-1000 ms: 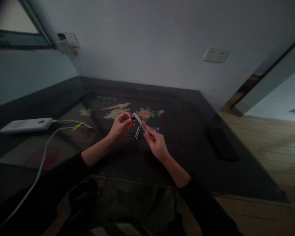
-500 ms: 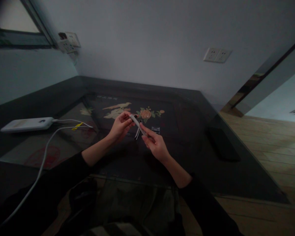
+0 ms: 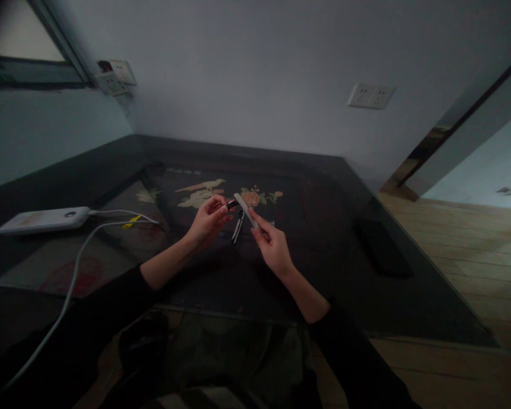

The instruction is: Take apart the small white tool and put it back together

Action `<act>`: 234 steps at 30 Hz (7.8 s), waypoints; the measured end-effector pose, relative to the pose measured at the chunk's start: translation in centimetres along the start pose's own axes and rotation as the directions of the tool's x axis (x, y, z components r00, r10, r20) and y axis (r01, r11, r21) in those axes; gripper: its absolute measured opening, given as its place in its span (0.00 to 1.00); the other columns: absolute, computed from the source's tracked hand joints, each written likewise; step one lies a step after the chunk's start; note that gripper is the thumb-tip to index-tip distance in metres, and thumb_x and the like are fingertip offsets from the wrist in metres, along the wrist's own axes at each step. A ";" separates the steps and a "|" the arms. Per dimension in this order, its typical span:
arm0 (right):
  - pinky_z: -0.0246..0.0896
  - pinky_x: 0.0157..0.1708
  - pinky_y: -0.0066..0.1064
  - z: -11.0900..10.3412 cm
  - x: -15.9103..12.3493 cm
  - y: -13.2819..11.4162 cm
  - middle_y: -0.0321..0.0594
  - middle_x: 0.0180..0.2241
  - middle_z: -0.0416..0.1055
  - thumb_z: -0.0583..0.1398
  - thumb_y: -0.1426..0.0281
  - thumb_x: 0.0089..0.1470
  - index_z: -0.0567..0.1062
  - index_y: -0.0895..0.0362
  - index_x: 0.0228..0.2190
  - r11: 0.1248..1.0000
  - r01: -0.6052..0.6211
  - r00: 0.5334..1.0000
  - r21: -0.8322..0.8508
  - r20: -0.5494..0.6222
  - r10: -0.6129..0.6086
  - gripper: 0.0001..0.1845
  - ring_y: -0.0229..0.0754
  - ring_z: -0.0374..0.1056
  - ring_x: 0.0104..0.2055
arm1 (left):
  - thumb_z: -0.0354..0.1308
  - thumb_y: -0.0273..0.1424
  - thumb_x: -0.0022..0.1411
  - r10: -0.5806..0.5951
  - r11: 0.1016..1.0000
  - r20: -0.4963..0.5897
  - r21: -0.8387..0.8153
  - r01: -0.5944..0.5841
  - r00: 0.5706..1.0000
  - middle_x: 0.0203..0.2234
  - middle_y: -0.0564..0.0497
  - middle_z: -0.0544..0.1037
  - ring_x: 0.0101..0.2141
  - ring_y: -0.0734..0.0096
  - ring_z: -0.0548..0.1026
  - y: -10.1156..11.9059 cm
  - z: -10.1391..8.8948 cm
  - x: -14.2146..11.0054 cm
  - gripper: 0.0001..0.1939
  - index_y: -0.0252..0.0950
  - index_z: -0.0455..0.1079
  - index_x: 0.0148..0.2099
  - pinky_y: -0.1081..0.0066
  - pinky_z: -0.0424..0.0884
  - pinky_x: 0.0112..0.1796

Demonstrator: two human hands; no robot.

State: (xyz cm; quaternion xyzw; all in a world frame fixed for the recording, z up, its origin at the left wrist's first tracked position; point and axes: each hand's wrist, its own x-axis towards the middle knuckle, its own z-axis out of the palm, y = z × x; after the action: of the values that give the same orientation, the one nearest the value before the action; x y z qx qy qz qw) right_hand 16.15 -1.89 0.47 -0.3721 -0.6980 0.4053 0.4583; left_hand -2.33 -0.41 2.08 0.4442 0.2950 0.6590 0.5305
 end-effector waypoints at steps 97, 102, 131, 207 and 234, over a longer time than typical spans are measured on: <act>0.46 0.17 0.25 0.0 0.0 -0.1 0.33 0.25 0.61 0.58 0.67 0.58 0.69 0.56 0.60 0.998 -0.045 0.998 0.044 0.047 0.043 0.28 0.30 0.48 0.20 | 0.74 0.34 0.44 -0.021 1.000 0.009 -0.022 0.021 1.000 0.28 0.55 0.71 0.29 0.81 0.70 -0.4 -0.3 0.0 0.18 0.35 0.68 0.31 0.80 0.69 0.30; 0.48 0.17 0.25 0.0 0.0 0.0 0.38 0.29 0.67 0.57 0.66 0.58 0.70 0.55 0.59 1.000 0.002 1.000 0.006 0.020 -0.002 0.27 0.31 0.48 0.20 | 0.74 0.36 0.44 -0.015 1.000 0.021 -0.017 0.016 1.000 0.28 0.55 0.72 0.30 0.80 0.72 -0.4 -0.3 0.1 0.19 0.35 0.67 0.31 0.80 0.69 0.30; 0.47 0.18 0.26 0.1 -0.2 -0.6 0.35 0.27 0.65 0.58 0.68 0.57 0.71 0.56 0.57 1.000 0.004 0.998 0.021 0.059 -0.006 0.26 0.31 0.47 0.20 | 0.73 0.35 0.44 -0.017 0.999 0.027 -0.051 0.019 0.999 0.30 0.54 0.73 0.31 0.79 0.72 -0.3 -0.3 0.0 0.19 0.35 0.67 0.31 0.80 0.70 0.30; 0.49 0.17 0.25 0.1 -0.3 -0.9 0.42 0.36 0.74 0.58 0.68 0.57 0.72 0.56 0.57 1.000 0.018 0.999 -0.023 0.038 -0.017 0.25 0.30 0.49 0.20 | 0.74 0.36 0.43 -0.019 0.998 0.032 -0.061 0.021 0.999 0.30 0.54 0.74 0.30 0.79 0.73 -0.2 -0.3 0.1 0.20 0.35 0.66 0.31 0.80 0.69 0.30; 0.48 0.16 0.24 0.2 -0.6 -0.9 0.33 0.26 0.64 0.59 0.67 0.57 0.71 0.52 0.58 0.992 -0.037 0.990 0.121 0.140 0.019 0.27 0.30 0.49 0.19 | 0.73 0.34 0.44 0.013 0.999 0.036 -0.050 -0.012 0.999 0.33 0.52 0.78 0.36 0.76 0.75 -0.4 -0.6 0.4 0.18 0.36 0.67 0.33 0.80 0.69 0.31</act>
State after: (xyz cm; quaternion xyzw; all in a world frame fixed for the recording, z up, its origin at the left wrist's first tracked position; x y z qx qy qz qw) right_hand 16.01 -2.86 1.02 -0.3238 -0.6963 0.4791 0.4252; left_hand -2.70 0.10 1.56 0.4445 0.2661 0.6613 0.5424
